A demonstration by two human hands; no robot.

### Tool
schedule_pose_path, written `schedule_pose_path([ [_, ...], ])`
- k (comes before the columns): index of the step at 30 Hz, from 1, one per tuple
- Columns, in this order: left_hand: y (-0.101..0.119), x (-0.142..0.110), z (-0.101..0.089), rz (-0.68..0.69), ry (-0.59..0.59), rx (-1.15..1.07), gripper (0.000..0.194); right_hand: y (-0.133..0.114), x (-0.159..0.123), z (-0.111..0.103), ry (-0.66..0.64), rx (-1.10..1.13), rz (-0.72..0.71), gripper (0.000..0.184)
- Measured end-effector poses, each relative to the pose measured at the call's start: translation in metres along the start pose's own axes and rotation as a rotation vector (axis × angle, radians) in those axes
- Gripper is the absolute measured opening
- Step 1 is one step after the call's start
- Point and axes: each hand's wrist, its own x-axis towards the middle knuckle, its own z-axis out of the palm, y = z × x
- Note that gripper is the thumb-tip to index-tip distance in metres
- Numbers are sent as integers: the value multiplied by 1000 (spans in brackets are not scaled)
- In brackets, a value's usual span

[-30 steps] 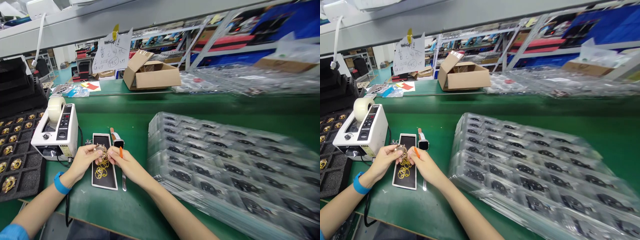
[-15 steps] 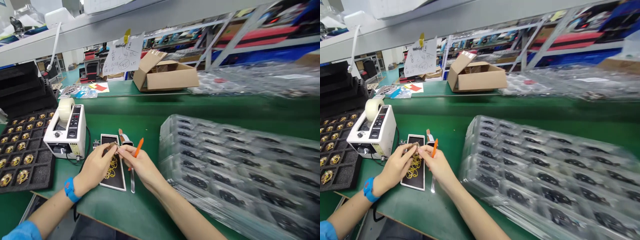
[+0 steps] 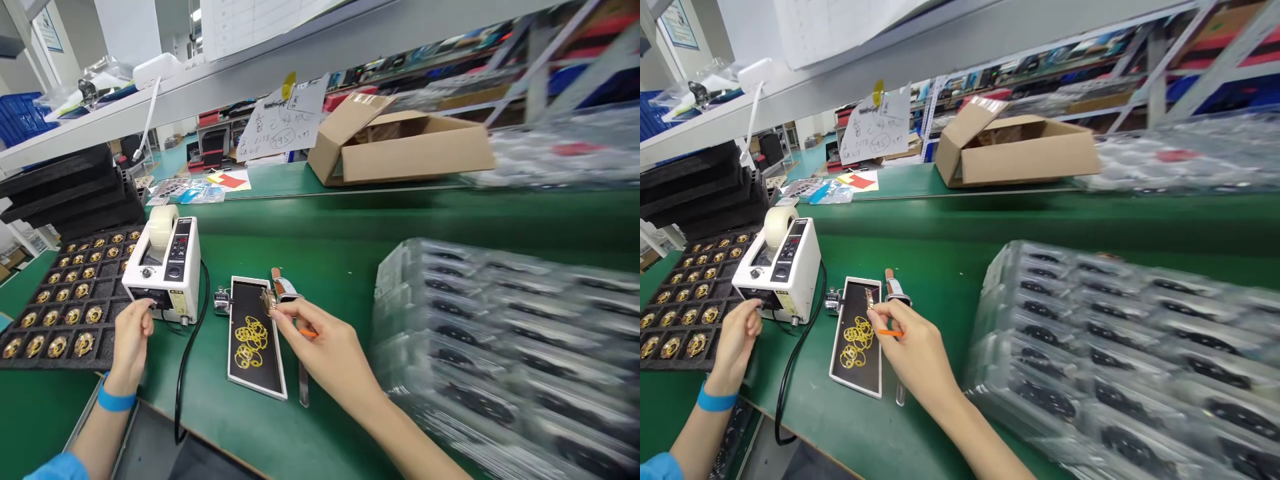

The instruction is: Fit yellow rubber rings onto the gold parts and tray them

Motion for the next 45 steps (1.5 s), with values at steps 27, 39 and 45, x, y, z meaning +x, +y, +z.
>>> schedule_pose_path([
  [27,1,8,91,325,-881,553,28,1,12,-6,-457,786,441,41],
  [39,-6,6,91,326,-872,549,26,1,9,-7,-452,764,514,42],
  [45,-6,7,92,323,-872,550,26,1,9,-8,-442,715,484,42],
])
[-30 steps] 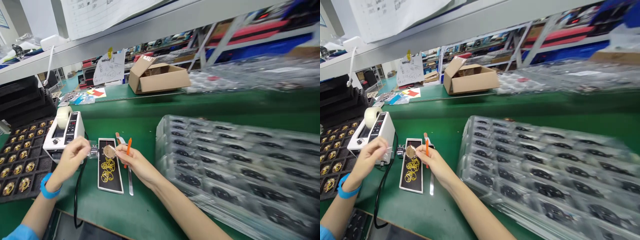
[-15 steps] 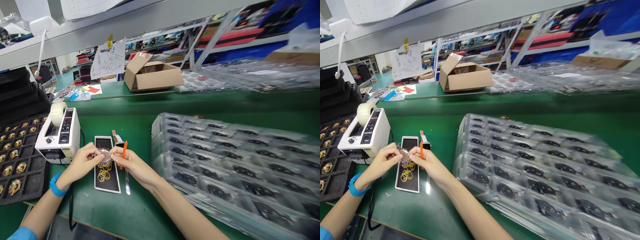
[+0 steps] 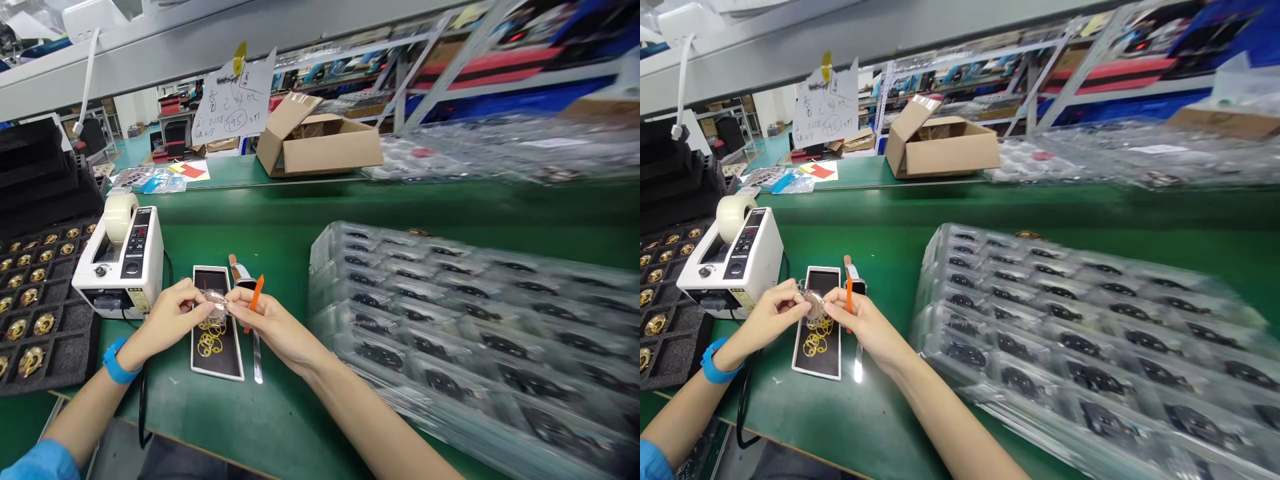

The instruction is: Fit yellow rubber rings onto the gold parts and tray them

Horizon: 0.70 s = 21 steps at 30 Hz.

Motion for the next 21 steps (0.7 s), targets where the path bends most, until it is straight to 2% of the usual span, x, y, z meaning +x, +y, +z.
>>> schedule_pose_path([
  [12,0,2,5,15,60,50,24,1,1,3,11,9,-30,42],
  [16,4,1,13,5,171,168,23,1,0,4,22,10,-39,41],
  [19,5,-1,14,-17,278,292,28,0,0,3,47,17,-63,39],
  [21,4,-3,13,18,336,334,32,-1,0,1,51,31,-78,38],
])
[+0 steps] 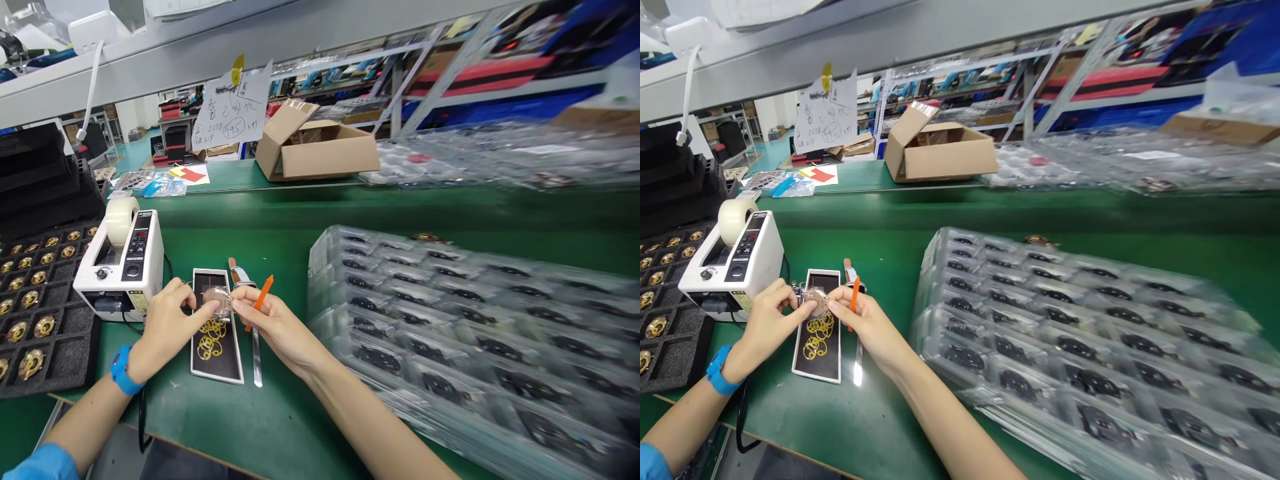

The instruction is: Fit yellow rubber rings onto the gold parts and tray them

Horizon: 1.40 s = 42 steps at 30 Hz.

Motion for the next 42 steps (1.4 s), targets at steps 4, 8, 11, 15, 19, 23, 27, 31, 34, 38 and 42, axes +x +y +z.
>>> schedule_pose_path([
  [4,-3,-1,-5,192,181,-101,15,-3,0,-1,17,22,-6,38],
  [8,-4,0,-4,417,149,-166,13,-3,-2,2,-29,86,7,39],
  [11,-7,3,-1,520,18,-216,22,1,-4,8,-76,202,37,40],
  [15,-12,6,1,641,-56,-310,44,8,-8,19,-89,369,93,41],
  [19,-14,-8,-18,718,85,-167,33,-5,-12,16,-29,326,40,42],
  [23,-23,-32,-81,623,367,162,28,-38,8,-6,-32,-171,-15,37],
  [27,-70,-16,-158,88,682,354,20,-62,64,-24,-41,-1050,101,25],
  [31,-146,38,-195,-314,384,537,27,-67,117,-30,156,-1299,139,16],
  [34,-191,68,-193,-376,266,587,22,-67,132,-31,312,-1362,102,18],
  [38,-220,86,-185,-415,205,666,21,-75,113,-33,390,-1327,71,24],
  [42,-225,95,-190,-446,161,711,19,-84,75,-37,425,-1224,10,26],
])
